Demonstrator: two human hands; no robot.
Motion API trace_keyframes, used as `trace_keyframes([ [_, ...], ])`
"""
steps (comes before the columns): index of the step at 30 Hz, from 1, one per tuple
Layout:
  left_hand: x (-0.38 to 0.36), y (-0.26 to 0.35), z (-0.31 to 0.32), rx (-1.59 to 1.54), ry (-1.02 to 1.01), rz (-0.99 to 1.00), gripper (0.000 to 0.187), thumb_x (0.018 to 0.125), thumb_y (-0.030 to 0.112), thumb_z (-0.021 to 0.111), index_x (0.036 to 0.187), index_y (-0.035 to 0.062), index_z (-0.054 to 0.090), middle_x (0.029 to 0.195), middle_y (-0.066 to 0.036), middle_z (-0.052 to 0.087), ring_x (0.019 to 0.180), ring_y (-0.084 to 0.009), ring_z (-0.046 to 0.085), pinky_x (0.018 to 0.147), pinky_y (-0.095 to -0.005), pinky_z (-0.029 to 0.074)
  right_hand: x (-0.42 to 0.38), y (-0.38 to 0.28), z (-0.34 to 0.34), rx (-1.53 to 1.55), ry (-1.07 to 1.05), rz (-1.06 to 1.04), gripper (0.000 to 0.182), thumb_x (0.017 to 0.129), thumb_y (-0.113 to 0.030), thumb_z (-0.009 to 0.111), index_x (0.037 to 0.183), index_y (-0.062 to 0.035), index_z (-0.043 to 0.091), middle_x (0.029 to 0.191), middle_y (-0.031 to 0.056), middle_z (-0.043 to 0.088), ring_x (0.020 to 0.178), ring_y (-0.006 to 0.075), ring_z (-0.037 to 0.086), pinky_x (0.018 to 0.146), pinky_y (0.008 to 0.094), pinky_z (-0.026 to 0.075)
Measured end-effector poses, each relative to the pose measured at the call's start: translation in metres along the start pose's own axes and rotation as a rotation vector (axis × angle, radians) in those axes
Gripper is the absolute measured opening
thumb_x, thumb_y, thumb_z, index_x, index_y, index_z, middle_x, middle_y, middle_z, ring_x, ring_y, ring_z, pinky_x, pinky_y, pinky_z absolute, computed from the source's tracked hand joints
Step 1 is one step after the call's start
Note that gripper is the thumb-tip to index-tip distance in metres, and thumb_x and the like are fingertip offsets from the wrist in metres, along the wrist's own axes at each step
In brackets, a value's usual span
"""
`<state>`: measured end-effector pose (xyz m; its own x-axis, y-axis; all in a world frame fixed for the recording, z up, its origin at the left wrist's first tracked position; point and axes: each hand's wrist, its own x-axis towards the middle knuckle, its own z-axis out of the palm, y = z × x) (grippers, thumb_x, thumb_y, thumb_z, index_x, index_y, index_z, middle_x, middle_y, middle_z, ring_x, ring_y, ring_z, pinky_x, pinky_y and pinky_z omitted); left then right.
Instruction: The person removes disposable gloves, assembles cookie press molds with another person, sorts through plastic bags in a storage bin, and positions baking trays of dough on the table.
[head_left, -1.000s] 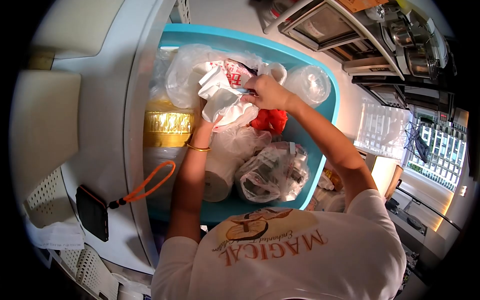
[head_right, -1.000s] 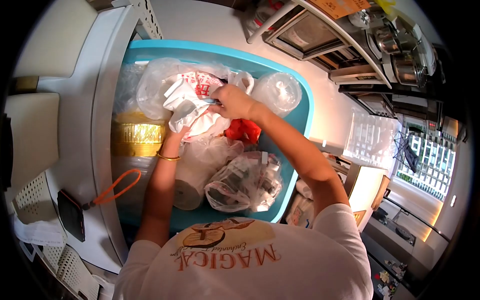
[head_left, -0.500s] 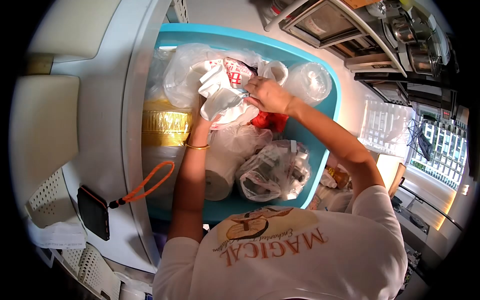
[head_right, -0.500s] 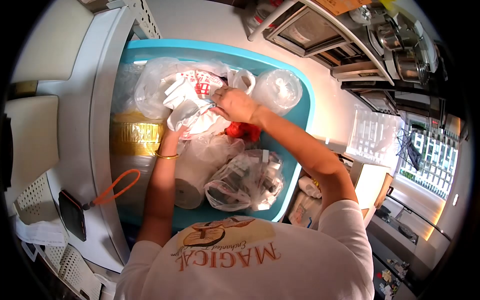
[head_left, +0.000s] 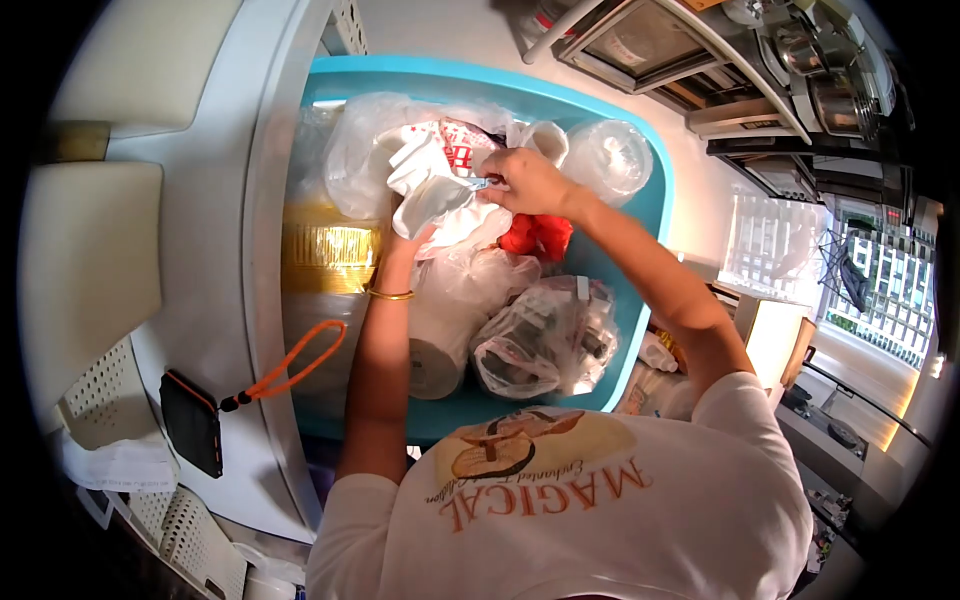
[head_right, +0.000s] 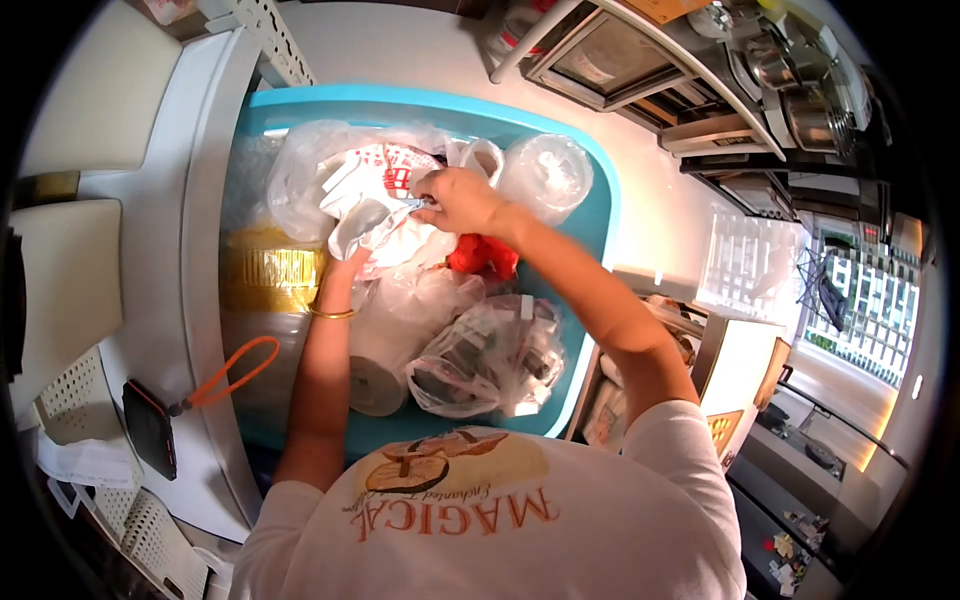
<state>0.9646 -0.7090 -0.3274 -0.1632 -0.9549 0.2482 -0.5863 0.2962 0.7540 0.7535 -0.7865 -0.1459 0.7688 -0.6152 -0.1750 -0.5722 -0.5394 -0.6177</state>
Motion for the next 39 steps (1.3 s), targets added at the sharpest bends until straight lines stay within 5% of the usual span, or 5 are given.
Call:
trace_keyframes([
  [12, 0.016, 0.012, -0.033, -0.705, -0.374, -1.069, 0.047, 0.088, 0.026, 0.060, 0.132, 0.0134, 0.052, 0.095, -0.001, 0.053, 0.084, -0.0153, 0.049, 0.081, -0.0332, 0.046, -0.240, -0.124, 0.026, 0.080, 0.750, 0.469, 0.012, 0.078, -0.004, 0.063, 0.089, -0.0035, 0.065, 0.079, 0.0137, 0.063, 0.068, 0.0316, 0.061, 0.062, 0.0371, 0.050],
  [15, 0.014, 0.021, -0.048, 0.004, -0.688, -0.528, 0.045, 0.091, 0.020, 0.048, 0.136, 0.0154, 0.046, 0.092, -0.007, 0.053, 0.080, -0.0173, 0.052, 0.072, -0.0330, 0.047, -0.333, -0.170, 0.051, 0.178, 0.832, 0.751, 0.018, 0.077, -0.004, 0.062, 0.094, -0.0037, 0.065, 0.084, 0.0140, 0.065, 0.072, 0.0292, 0.064, 0.065, 0.0356, 0.052],
  [22, 0.003, 0.098, -0.061, -0.828, -0.319, -0.828, 0.058, 0.085, 0.026, 0.062, 0.132, -0.0029, 0.043, 0.132, -0.016, 0.048, 0.113, -0.0289, 0.052, 0.094, -0.0365, 0.044, -0.445, -0.203, 0.097, 0.173, 1.134, 0.873, 0.023, 0.079, -0.009, 0.059, 0.102, -0.0061, 0.063, 0.082, 0.0092, 0.066, 0.066, 0.0233, 0.063, 0.061, 0.0354, 0.051],
  [28, -0.041, 0.204, -0.073, -0.034, 0.634, -0.582, 0.078, 0.076, 0.017, 0.073, 0.137, -0.0019, 0.029, 0.126, -0.015, 0.047, 0.108, -0.0303, 0.053, 0.089, -0.0402, 0.047, -0.523, -0.189, 0.120, 0.220, 1.102, 0.719, 0.026, 0.079, -0.011, 0.058, 0.105, -0.0071, 0.061, 0.087, 0.0114, 0.066, 0.078, 0.0305, 0.063, 0.068, 0.0406, 0.050],
  [39, -0.075, 0.474, 0.057, 0.168, 0.289, 0.344, 0.052, 0.076, 0.007, 0.060, 0.126, 0.0011, 0.048, 0.126, -0.019, 0.051, 0.118, -0.0340, 0.047, 0.103, -0.0409, 0.035, -0.736, -0.166, 0.156, -0.243, 0.461, 0.421, 0.044, 0.072, -0.011, 0.062, 0.116, -0.0066, 0.054, 0.095, 0.0126, 0.059, 0.085, 0.0294, 0.058, 0.073, 0.0384, 0.049],
])
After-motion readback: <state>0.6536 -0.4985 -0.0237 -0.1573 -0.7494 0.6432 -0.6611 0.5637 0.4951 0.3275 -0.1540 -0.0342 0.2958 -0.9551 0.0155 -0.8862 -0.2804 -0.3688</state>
